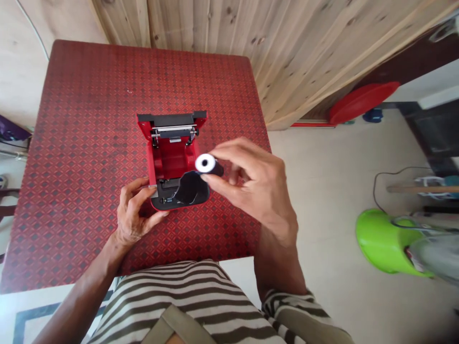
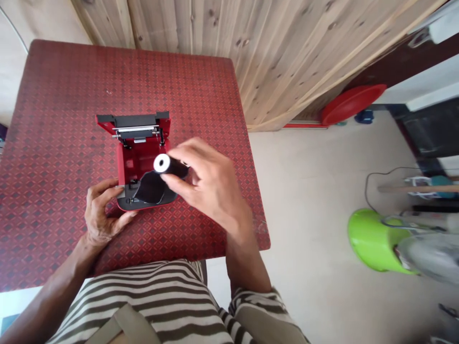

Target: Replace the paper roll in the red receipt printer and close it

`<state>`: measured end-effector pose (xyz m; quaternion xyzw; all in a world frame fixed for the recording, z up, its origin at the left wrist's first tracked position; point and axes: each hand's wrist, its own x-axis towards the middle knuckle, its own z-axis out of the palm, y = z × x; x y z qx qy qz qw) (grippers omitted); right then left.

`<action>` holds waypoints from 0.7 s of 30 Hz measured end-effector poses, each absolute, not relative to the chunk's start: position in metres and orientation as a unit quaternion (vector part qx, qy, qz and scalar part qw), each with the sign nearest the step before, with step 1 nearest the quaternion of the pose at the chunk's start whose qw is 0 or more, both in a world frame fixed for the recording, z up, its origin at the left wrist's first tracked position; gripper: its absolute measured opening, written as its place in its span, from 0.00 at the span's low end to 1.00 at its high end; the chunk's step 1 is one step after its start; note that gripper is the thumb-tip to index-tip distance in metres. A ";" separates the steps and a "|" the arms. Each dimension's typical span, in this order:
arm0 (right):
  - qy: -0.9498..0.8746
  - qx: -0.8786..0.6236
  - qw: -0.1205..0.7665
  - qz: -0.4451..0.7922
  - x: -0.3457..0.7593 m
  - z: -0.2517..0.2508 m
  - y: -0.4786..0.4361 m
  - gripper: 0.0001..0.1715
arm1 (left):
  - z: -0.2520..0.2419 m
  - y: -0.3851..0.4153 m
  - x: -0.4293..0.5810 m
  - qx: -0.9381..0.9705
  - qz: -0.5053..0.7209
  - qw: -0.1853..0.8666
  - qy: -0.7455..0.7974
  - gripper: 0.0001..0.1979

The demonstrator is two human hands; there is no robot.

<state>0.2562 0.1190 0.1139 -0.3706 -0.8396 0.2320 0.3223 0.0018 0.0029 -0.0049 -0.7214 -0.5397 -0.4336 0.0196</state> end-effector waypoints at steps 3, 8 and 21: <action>-0.738 -0.433 0.398 0.331 0.287 0.080 0.105 0.12 | -0.003 0.003 0.002 -0.720 -0.432 0.010 -0.544 0.34; -0.659 -0.490 0.389 0.417 0.293 0.014 0.072 0.12 | -0.003 0.006 0.004 -0.719 -0.441 -0.026 -0.536 0.42; -0.695 -0.432 0.303 0.488 0.302 0.011 0.079 0.22 | 0.002 0.008 0.007 -0.707 -0.439 -0.031 -0.553 0.39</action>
